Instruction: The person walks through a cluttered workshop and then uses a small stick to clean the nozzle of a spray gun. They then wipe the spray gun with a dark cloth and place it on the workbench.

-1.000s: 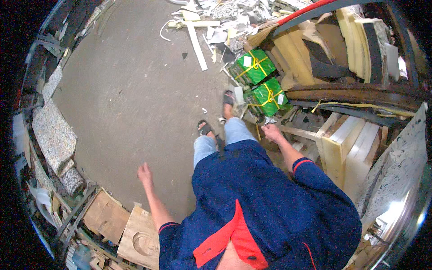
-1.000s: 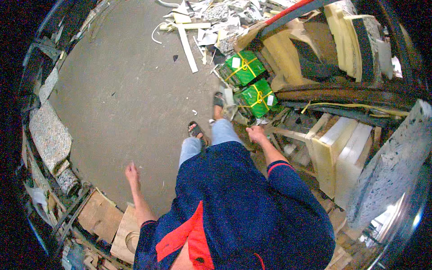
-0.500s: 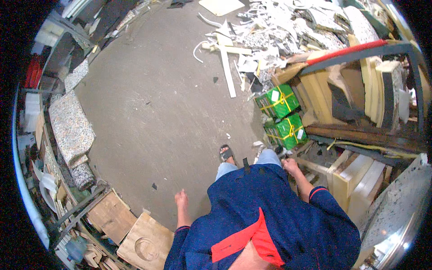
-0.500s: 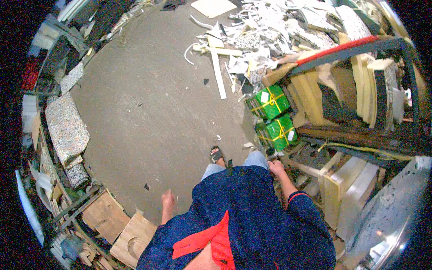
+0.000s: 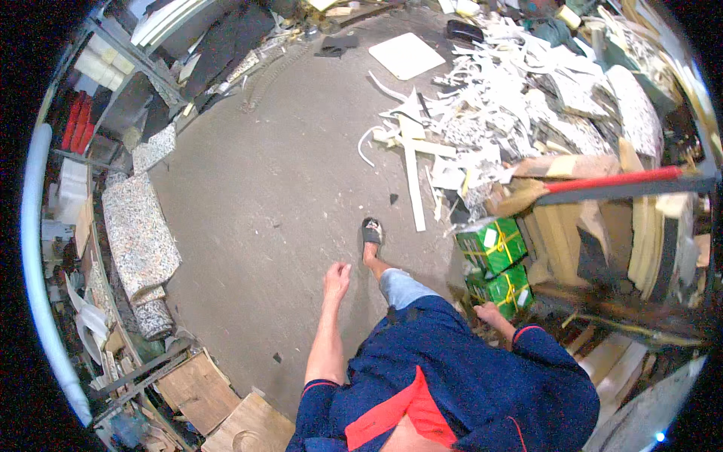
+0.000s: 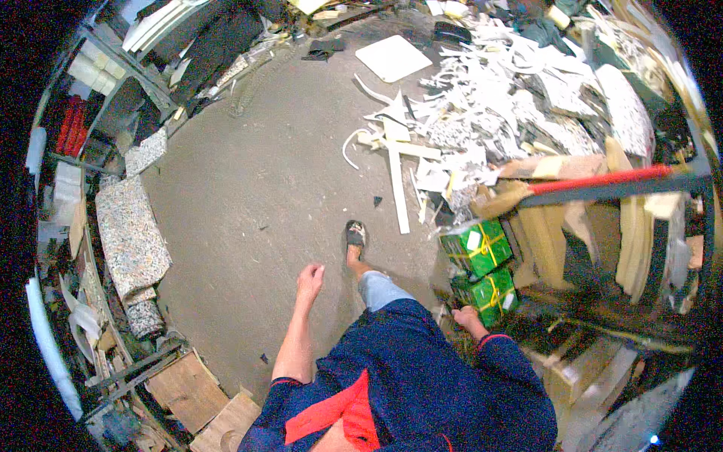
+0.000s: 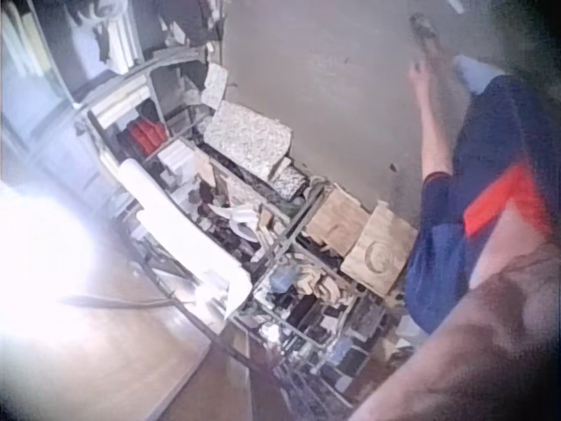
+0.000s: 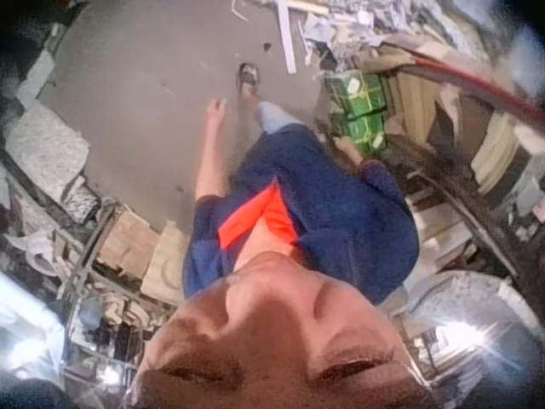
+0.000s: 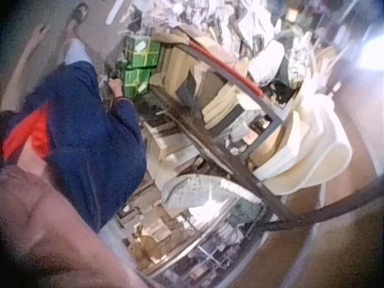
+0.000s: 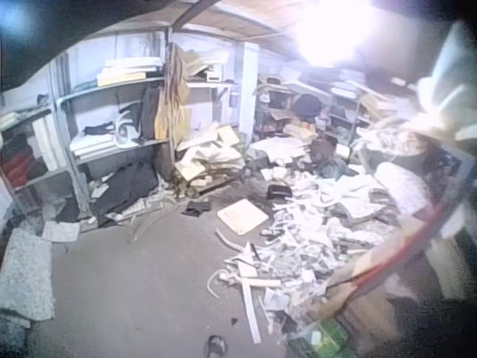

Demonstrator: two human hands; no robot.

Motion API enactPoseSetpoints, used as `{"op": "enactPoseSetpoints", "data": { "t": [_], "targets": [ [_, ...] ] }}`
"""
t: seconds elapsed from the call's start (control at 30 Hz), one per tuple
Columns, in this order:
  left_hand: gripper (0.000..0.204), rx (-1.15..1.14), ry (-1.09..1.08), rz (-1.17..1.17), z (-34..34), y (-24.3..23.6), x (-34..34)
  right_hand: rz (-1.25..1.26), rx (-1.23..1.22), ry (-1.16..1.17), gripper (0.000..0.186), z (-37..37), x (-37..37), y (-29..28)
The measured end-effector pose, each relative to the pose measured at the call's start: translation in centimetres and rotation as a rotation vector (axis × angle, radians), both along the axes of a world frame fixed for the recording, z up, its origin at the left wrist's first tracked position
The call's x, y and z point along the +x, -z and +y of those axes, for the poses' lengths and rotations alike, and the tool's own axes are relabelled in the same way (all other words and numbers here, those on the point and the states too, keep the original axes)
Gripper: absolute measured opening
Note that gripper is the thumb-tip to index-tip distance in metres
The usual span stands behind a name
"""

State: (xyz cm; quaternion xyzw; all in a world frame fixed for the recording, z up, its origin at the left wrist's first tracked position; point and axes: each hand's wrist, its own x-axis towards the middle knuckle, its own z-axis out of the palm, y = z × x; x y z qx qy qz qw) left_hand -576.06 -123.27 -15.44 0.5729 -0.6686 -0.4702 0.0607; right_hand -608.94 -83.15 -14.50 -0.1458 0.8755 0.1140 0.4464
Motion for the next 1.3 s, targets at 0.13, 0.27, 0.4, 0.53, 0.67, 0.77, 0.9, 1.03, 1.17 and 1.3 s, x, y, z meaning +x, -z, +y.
{"op": "enactPoseSetpoints", "data": {
  "t": [0.13,0.27,0.4,0.53,0.67,0.77,0.9,1.03,1.17,1.3],
  "targets": [
    [0.041,0.367,-0.051,-0.469,-5.5,1.9,9.8,-0.021,-0.336,0.058,0.053,-16.1,-2.5,1.4],
    [0.026,0.463,-0.776,-0.202,-10.2,-0.1,17.3,-0.035,-0.673,0.037,0.047,-35.8,-5.6,-3.5],
    [0.025,0.437,-0.588,-0.156,-17.0,-1.3,16.9,-0.107,-0.848,0.142,0.04,-48.2,-9.3,-9.4],
    [0.034,0.468,-0.281,-0.195,-27.5,1.9,11.0,0.075,-0.918,0.242,0.038,-51.4,-13.3,-8.0],
    [0.048,0.337,0.062,-0.328,-42.3,5.9,-0.8,0.23,-0.448,0.413,0.05,-46.1,-14.6,-4.0],
    [0.059,0.195,0.066,-0.37,-54.2,4.9,-12.8,0.093,-0.209,0.797,0.04,-40.9,-12.3,-3.5],
    [0.041,0.111,0.041,-0.139,-65.3,-2.9,-26.1,0.004,-0.167,1.105,0.042,-38.9,-8.9,-4.4],
    [0.035,0.076,-0.043,0.018,-67.3,-8.2,-35.4,-0.02,-0.179,1.187,0.043,-41.4,-9.2,-3.0],
    [0.034,0.141,0.062,-0.116,-63.8,-7.4,-42.2,-0.13,-0.346,1.316,0.041,-43.7,-15.5,0.6],
    [0.034,0.235,0.102,-0.16,-57.5,-5.6,-48.0,-0.048,-0.528,1.081,0.038,-42.2,-26.2,1.5]
  ]
}}
